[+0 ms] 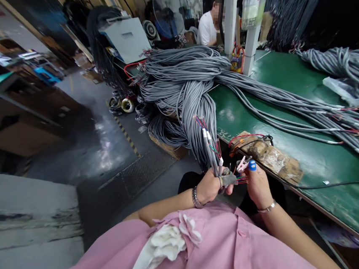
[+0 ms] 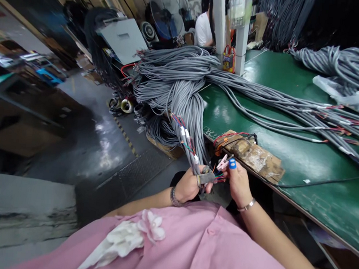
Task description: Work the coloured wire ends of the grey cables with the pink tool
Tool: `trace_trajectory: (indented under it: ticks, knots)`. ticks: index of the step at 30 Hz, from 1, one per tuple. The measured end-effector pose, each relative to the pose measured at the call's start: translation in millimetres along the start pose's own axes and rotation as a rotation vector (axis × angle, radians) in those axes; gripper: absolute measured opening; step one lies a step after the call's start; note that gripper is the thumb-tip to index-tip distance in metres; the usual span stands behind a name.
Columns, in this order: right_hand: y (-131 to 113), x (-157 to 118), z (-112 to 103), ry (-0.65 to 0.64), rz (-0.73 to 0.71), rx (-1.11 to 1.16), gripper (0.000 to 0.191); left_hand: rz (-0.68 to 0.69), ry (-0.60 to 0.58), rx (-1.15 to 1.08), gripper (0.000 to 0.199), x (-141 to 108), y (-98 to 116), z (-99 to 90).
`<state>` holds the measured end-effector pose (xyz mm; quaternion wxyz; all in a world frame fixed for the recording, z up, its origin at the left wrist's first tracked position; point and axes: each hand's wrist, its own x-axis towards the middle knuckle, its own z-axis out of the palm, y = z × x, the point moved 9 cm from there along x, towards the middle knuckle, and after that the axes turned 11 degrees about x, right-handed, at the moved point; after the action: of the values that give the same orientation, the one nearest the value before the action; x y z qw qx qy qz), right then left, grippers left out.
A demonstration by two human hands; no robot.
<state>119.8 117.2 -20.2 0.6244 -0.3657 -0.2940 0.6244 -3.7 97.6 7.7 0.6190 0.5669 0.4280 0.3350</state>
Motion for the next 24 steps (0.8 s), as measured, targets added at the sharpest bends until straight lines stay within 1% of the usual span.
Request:
trace_trajectory:
  ticks: [4, 6, 8, 11, 18, 20, 22, 24]
  knots:
    - [17, 2, 12, -0.055, 0.199, 0.27, 0.043, -0.01, -0.021, 0.037, 0.046, 4, -2, 4.2]
    - [19, 3, 11, -0.032, 0.213, 0.33, 0.041, -0.013, -0.013, 0.05, 0.046, 5, -4, 4.2]
    - [19, 4, 9, -0.014, 0.205, 0.352, 0.04, -0.028, 0.0, 0.068, 0.046, 5, -7, 3.4]
    - [22, 2, 11, -0.045, 0.24, 0.364, 0.043, -0.048, 0.015, 0.092, 0.046, 5, -10, 1.8]
    - [23, -4, 14, -0.11, 0.329, 0.392, 0.052, -0.019, 0.018, 0.086, 0.044, -8, -3, -3.7]
    - [21, -4, 15, -0.129, 0.323, 0.389, 0.045, 0.003, 0.045, 0.109, 0.043, -13, 0, -6.7]
    - [18, -4, 13, -0.117, 0.28, 0.36, 0.031, 0.024, 0.086, 0.097, 0.041, -15, 1, -9.5]
    - [17, -4, 10, -0.1, 0.241, 0.316, 0.024, 0.029, 0.121, 0.065, 0.04, -15, 1, -10.7]
